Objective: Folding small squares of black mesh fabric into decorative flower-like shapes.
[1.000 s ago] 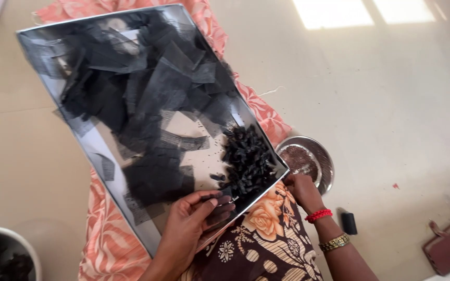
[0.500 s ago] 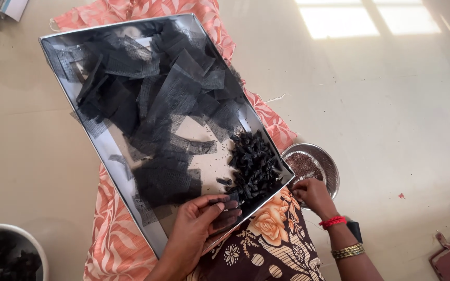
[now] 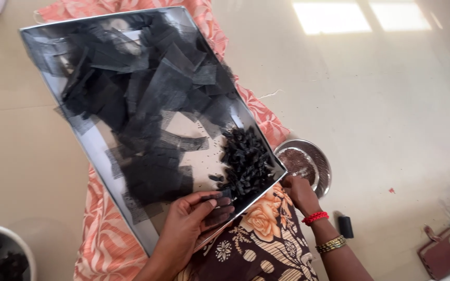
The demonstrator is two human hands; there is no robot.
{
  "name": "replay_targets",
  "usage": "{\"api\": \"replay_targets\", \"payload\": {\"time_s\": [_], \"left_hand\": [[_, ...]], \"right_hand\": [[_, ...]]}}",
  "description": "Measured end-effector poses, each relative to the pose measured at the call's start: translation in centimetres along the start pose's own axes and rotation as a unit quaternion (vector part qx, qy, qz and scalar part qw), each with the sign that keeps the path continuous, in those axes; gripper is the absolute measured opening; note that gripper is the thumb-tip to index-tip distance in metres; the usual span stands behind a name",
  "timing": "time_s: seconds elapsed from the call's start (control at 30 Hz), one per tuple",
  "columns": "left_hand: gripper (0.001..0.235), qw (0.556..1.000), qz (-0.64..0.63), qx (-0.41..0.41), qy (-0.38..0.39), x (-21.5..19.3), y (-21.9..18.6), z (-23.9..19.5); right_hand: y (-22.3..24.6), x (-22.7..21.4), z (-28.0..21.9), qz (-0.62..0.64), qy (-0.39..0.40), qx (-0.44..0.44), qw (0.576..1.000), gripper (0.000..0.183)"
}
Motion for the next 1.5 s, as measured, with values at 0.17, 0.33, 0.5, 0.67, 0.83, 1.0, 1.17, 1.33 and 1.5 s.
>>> {"api": "replay_targets", "payload": {"time_s": [0.17, 0.33, 0.5, 0.67, 0.83, 1.0, 1.17, 1.33, 1.5], "left_hand": [[0.029, 1.0, -0.003, -0.02, -0.003, 0.3, -0.5, -0.7], [0.03, 1.0, -0.013, -0.022, -0.001, 0.2, -0.3, -0.7], [0.031, 1.0, 0.019, -0.003, 0.012, 0.1, -0.3, -0.3], [0.031, 1.0, 0.029, -0.003, 0.011, -0.3, 0.2, 0.0], [0.032, 0.999, 0.044, -0.01, 0.025, -0.6, 1.2, 0.9], [0.031, 0.998, 0.037, -0.029, 0.045, -1.0, 2.1, 1.7], [0.032, 0.998, 0.03, -0.021, 0.043, -0.8, 1.5, 1.7], [0.032, 0.999, 0.01, -0.014, 0.027, -1.0, 1.2, 1.5], [0.034, 0.999, 0.008, -0.02, 0.031, -0.4, 0.6, 1.0]], "right_hand": [[-1.2, 0.8, 0.4, 0.015, -0.001, -0.03, 0.999, 0.019], [-1.3, 0.1, 0.6, 0.012, -0.004, 0.006, 1.0, 0.021], [-2.7, 1.3, 1.3, -0.011, 0.016, 0.023, 1.0, 0.019], [-1.7, 1.1, 0.5, -0.004, 0.003, -0.037, 0.999, 0.022], [1.8, -0.9, -0.9, 0.012, -0.004, -0.024, 1.0, 0.026], [1.6, -0.6, -0.6, -0.022, 0.005, 0.021, 1.0, 0.027], [-0.1, 0.6, -0.2, -0.017, -0.023, -0.033, 0.999, 0.024], [0.5, 0.1, 0.2, -0.037, -0.011, -0.026, 0.999, 0.022], [1.8, -0.5, 0.0, 0.059, -0.02, -0.048, 0.997, 0.026]]}}
Point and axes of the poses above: each hand's wrist, its own z-axis towards the middle knuckle, its own x-axis out of the palm, y = z × x, the point moved 6 cm from there along z, towards the middle knuckle, and after that the axes turned 10 degrees about -y, right-handed, at the moved point
